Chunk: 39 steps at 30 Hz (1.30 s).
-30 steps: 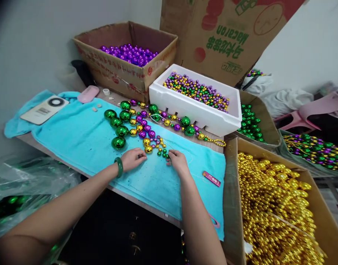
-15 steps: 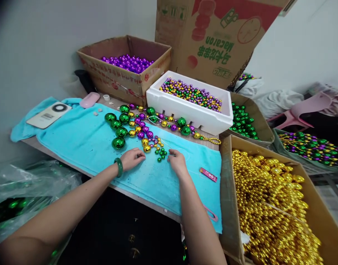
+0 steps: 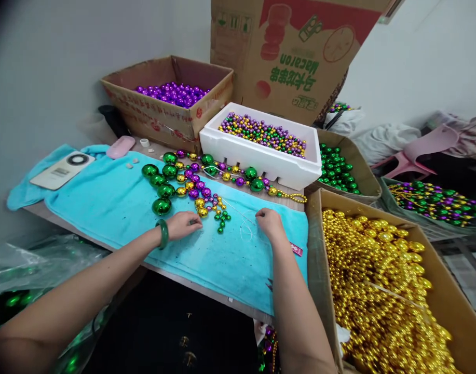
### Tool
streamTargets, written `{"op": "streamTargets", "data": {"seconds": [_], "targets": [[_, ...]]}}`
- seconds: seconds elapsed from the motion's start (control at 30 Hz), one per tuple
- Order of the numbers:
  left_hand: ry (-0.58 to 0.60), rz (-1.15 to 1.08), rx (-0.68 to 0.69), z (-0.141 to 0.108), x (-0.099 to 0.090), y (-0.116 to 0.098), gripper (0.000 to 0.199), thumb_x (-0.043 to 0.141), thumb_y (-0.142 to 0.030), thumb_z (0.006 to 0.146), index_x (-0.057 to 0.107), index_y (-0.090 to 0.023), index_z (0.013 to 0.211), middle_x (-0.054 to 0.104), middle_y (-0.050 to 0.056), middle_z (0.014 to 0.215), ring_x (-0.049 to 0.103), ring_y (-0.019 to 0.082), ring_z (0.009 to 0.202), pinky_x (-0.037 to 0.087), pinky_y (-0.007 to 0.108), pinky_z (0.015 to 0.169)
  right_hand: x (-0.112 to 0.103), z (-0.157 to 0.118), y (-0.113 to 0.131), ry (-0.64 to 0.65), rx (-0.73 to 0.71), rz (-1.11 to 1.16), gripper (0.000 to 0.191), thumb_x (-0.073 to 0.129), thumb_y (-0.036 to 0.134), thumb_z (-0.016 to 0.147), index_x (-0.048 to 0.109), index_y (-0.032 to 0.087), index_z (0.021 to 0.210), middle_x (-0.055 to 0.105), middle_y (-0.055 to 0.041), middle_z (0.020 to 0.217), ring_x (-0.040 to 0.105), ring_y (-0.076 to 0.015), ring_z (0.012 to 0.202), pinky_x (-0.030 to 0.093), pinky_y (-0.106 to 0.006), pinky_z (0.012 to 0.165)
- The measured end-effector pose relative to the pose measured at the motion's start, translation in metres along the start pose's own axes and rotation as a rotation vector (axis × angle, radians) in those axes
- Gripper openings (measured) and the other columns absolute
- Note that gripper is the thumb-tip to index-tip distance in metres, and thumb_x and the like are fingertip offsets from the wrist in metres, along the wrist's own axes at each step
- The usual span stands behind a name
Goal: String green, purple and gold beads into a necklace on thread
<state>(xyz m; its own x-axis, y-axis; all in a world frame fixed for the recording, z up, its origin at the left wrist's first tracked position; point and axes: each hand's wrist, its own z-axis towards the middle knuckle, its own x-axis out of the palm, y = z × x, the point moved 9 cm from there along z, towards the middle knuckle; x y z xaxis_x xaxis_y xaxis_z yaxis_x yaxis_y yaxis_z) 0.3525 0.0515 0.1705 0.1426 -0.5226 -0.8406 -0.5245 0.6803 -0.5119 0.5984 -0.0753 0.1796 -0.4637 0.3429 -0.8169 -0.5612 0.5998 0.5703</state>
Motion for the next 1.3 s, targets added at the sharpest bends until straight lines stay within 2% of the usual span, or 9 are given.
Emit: {"op": "streamTargets", "data": {"seconds": [0.17,0.33,0.43,0.57,0.7,0.87,0.93,1.03,1.3], "targets": [[-0.028,0.069,0.065,0.008,-0.009,-0.029,0.021,0.050,-0.027,0.083,0.068,-0.018,0.084,0.067,0.006,0.087,0.060,0.020,0.085,0.044,0.029,0.077,0.023,-0.003,0.001,0.072,0.018,-0.065,0.009,0.059,0.011,0.061,0.065,0.017,0.058,0.064,-0.0033,0.061,0.056,-0.0147,0.060,0.036,-0.023,0.056],[-0.103,-0.026,0.085,0.018,-0.014,-0.052,0.022,0.050,-0.027,0.083,0.070,-0.017,0.078,0.068,0.007,0.083,0.060,0.021,0.083,0.044,0.032,0.077,0.006,-0.019,-0.001,0.034,0.003,-0.049,0.011,0.056,0.013,0.067,0.063,0.017,0.059,0.065,-0.0052,0.064,0.056,-0.0163,0.063,0.037,-0.025,0.058],[-0.185,-0.276,0.052,0.019,-0.010,-0.064,0.021,0.053,-0.028,0.082,0.071,-0.018,0.085,0.070,0.005,0.083,0.061,0.018,0.081,0.046,0.030,0.077,-0.007,-0.039,0.004,0.020,-0.028,0.009,0.012,0.054,0.019,0.072,0.064,0.017,0.067,0.066,-0.0042,0.068,0.057,-0.0170,0.065,0.039,-0.025,0.060],[-0.224,-0.767,-0.044,0.012,0.019,-0.080,0.038,0.054,-0.036,0.081,0.064,-0.016,0.112,0.067,0.002,0.074,0.059,0.013,0.060,0.046,0.024,0.057,-0.001,-0.075,0.024,0.060,-0.118,0.141,0.014,0.053,0.028,0.075,0.064,0.019,0.072,0.066,-0.0025,0.072,0.058,-0.0169,0.068,0.043,-0.026,0.064],[-0.219,-0.961,-0.059,0.005,0.035,-0.091,0.025,0.055,-0.033,0.080,0.069,-0.014,0.087,0.063,0.002,0.068,0.056,0.011,0.054,0.042,0.022,0.049,0.004,-0.101,0.036,0.034,-0.167,0.300,0.014,0.057,0.030,0.071,0.065,0.020,0.072,0.066,-0.0035,0.074,0.056,-0.0173,0.065,0.043,-0.030,0.065],[-0.276,-0.865,0.065,-0.001,0.008,-0.094,0.018,0.060,-0.030,0.077,0.069,-0.015,0.072,0.065,0.005,0.079,0.055,0.012,0.066,0.047,0.023,0.059,-0.022,-0.111,0.018,-0.182,0.012,0.622,0.024,0.059,0.037,0.073,0.067,0.017,0.085,0.058,-0.0017,0.063,0.045,-0.0122,0.050,0.036,-0.025,0.047],[-0.244,-0.880,0.067,-0.003,-0.001,-0.094,0.018,0.060,-0.031,0.077,0.069,-0.015,0.073,0.063,0.005,0.082,0.055,0.012,0.067,0.047,0.023,0.058,-0.013,-0.110,0.020,-0.078,0.070,0.845,0.027,0.060,0.037,0.074,0.067,0.016,0.089,0.055,0.0005,0.058,0.039,-0.0095,0.045,0.029,-0.022,0.040],[-0.218,-0.888,0.089,-0.005,-0.011,-0.098,0.019,0.057,-0.029,0.078,0.069,-0.015,0.075,0.062,0.006,0.085,0.055,0.012,0.070,0.047,0.023,0.057,0.007,-0.109,0.040,0.122,0.046,1.062,0.031,0.064,0.036,0.072,0.066,0.017,0.096,0.063,-0.0018,0.072,0.034,-0.0055,0.041,0.022,-0.020,0.035],[-0.226,-0.867,0.166,-0.009,-0.021,-0.103,0.021,0.050,-0.023,0.082,0.070,-0.016,0.085,0.059,0.006,0.097,0.055,0.012,0.075,0.047,0.022,0.059,0.032,-0.107,0.057,0.320,0.065,1.178,0.032,0.066,0.040,0.071,0.068,0.016,0.091,0.067,-0.0048,0.078,0.034,-0.0038,0.039,0.018,-0.018,0.032]]}}
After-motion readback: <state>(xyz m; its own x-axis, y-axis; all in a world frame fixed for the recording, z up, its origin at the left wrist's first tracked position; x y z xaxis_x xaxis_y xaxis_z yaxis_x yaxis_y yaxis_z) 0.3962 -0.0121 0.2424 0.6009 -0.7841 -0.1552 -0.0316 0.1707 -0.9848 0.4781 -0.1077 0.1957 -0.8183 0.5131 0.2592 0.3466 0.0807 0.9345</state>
